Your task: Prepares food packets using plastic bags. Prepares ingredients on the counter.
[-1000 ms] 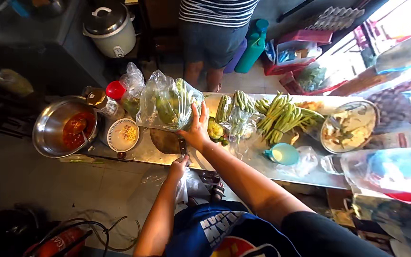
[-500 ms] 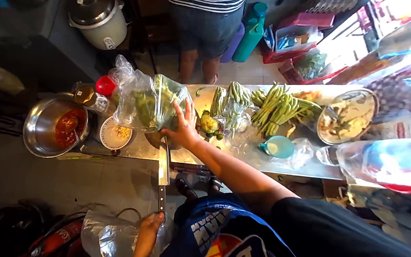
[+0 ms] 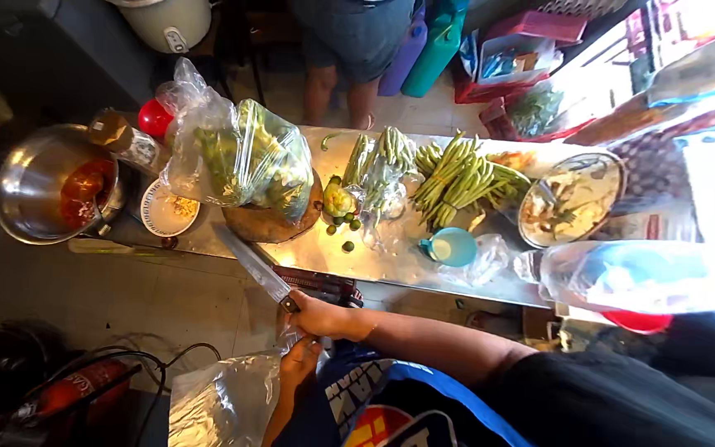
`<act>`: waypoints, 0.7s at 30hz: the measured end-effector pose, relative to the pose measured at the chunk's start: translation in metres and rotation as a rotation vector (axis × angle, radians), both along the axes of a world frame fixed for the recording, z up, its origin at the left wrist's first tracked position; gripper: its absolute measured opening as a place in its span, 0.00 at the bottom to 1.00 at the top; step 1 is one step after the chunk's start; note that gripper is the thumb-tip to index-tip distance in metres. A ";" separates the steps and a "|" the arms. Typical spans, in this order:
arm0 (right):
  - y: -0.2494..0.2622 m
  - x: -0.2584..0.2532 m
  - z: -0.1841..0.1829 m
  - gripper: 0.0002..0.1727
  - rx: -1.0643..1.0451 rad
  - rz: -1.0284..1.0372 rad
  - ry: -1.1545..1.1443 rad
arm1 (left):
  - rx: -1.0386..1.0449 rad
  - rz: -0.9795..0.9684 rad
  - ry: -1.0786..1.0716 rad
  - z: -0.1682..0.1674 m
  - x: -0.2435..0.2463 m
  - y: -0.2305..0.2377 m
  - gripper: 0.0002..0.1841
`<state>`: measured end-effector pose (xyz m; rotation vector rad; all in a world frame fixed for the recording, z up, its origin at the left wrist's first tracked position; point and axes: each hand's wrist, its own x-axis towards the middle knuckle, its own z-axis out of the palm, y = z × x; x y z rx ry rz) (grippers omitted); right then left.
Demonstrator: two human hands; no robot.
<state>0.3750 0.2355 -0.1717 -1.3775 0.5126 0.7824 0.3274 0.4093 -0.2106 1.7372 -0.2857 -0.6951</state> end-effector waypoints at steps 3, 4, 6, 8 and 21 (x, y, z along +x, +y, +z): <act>-0.047 -0.038 0.003 0.28 -0.308 0.094 -0.232 | -0.096 -0.165 -0.071 -0.005 -0.002 -0.020 0.20; -0.061 -0.049 -0.002 0.24 -0.439 0.084 -0.288 | -0.086 -0.171 -0.072 -0.006 0.000 -0.026 0.24; -0.090 -0.059 -0.013 0.21 -0.654 0.030 -0.349 | -0.036 -0.105 0.047 0.002 0.008 -0.045 0.26; -0.116 -0.057 -0.030 0.18 -0.792 -0.044 -0.411 | -0.029 -0.020 0.133 0.005 0.014 -0.066 0.25; -0.107 -0.014 -0.034 0.18 -0.770 -0.174 -0.468 | 0.215 0.045 -0.019 0.010 0.083 -0.107 0.15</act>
